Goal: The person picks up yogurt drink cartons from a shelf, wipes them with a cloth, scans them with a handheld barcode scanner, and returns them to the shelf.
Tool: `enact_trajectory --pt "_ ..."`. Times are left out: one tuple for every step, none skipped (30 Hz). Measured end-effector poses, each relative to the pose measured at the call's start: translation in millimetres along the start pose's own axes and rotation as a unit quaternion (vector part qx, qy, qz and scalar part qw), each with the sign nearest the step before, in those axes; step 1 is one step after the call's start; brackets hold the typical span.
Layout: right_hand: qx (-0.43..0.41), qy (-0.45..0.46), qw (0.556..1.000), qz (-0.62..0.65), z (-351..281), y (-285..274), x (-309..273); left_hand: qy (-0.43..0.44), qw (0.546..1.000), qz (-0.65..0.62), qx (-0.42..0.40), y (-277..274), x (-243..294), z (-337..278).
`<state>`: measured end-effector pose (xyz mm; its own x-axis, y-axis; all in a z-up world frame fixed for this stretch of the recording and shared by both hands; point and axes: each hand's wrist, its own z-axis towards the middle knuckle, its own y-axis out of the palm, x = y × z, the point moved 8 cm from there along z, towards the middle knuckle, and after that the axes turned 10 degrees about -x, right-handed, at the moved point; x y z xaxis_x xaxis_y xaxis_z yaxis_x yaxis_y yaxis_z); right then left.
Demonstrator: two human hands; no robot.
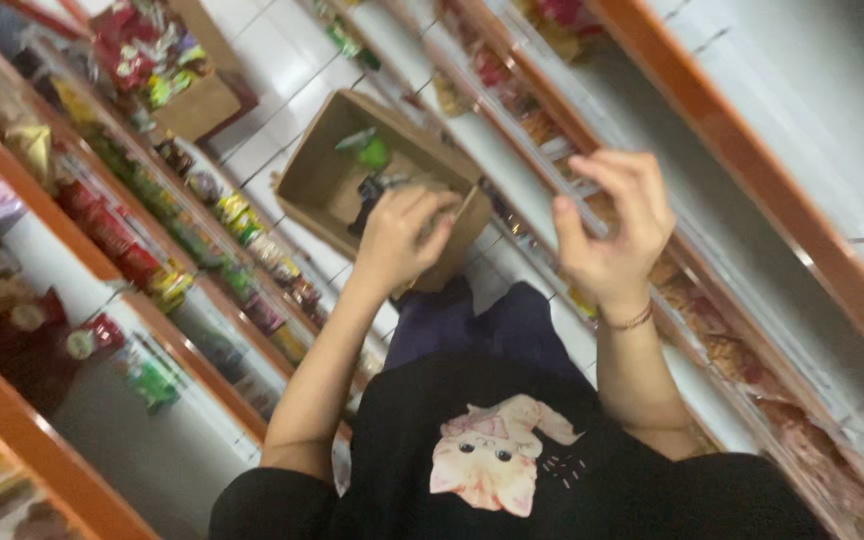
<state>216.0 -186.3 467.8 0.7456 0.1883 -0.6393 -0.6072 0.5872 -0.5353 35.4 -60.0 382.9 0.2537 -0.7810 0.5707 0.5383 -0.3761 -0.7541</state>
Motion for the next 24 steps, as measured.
enact_trajectory --pt "-0.021 0.018 0.999 0.018 4 21 6 -0.044 0.999 -0.023 -0.008 -10 -28 -15" --pt "-0.037 0.031 0.998 0.031 9 44 14 -0.08 0.996 -0.044 -0.013 -19 -56 -26" --pt "-0.049 0.046 0.996 0.05 11 67 23 -0.11 0.993 -0.053 -0.008 -27 -81 -38" --pt "-0.058 0.062 0.994 0.066 11 89 32 -0.136 0.989 -0.063 -0.004 -33 -106 -49" --pt "-0.068 0.078 0.991 0.082 10 113 42 -0.163 0.984 -0.071 0.0 -38 -129 -59" --pt "-0.077 0.102 0.988 0.092 7 137 55 -0.19 0.979 -0.073 -0.012 -35 -153 -68" --pt "-0.087 0.125 0.983 0.103 2 161 69 -0.218 0.973 -0.073 -0.023 -30 -176 -77" --pt "-0.094 0.148 0.978 0.112 -5 187 83 -0.242 0.967 -0.074 -0.035 -22 -199 -84" --pt "-0.091 0.17 0.973 0.128 -15 211 96 -0.243 0.966 -0.062 -0.055 -11 -218 -89" --pt "-0.087 0.19 0.968 0.14 -25 232 111 -0.241 0.966 -0.052 -0.074 6 -236 -92" --pt "-0.083 0.211 0.962 0.152 -36 253 126 -0.239 0.966 -0.042 -0.093 26 -255 -96" --pt "-0.081 0.231 0.959 0.142 -50 272 141 -0.242 0.96 -0.014 -0.139 54 -275 -101" --pt "-0.078 0.252 0.955 0.133 -64 291 155 -0.244 0.952 0.014 -0.185 85 -294 -107" --pt "-0.076 0.27 0.952 0.122 -77 307 168 -0.243 0.942 0.042 -0.229 118 -312 -113" --pt "-0.075 0.287 0.945 0.138 -91 325 179 -0.218 0.933 0.072 -0.275 154 -327 -119" --pt "-0.074 0.303 0.938 0.153 -103 343 190 -0.193 0.922 0.102 -0.32 192 -341 -126" --pt "-0.072 0.32 0.93 0.169 -114 359 201 -0.166 0.907 0.131 -0.363 230 -355 -135" --pt "-0.085 0.344 0.922 0.154 -126 372 211 -0.15 0.884 0.14 -0.42 269 -366 -149" --pt "-0.098 0.369 0.914 0.14 -138 386 220 -0.131 0.858 0.148 -0.475 307 -374 -164" --pt "-0.109 0.39 0.905 0.127 -146 399 230 -0.112 0.828 0.159 -0.526 341 -385 -176" --pt "-0.114 0.395 0.903 0.124 -151 409 238 -0.08 0.817 0.166 -0.547 371 -391 -181" --pt "-0.119 0.401 0.9 0.122 -158 418 245 -0.049 0.803 0.173 -0.568 398 -395 -189" --pt "-0.124 0.407 0.897 0.119 -164 426 253 -0.017 0.788 0.179 -0.588 420 -400 -197" --pt "-0.125 0.399 0.901 0.115 -168 430 258 -0.007 0.786 0.164 -0.595 437 -406 -202"
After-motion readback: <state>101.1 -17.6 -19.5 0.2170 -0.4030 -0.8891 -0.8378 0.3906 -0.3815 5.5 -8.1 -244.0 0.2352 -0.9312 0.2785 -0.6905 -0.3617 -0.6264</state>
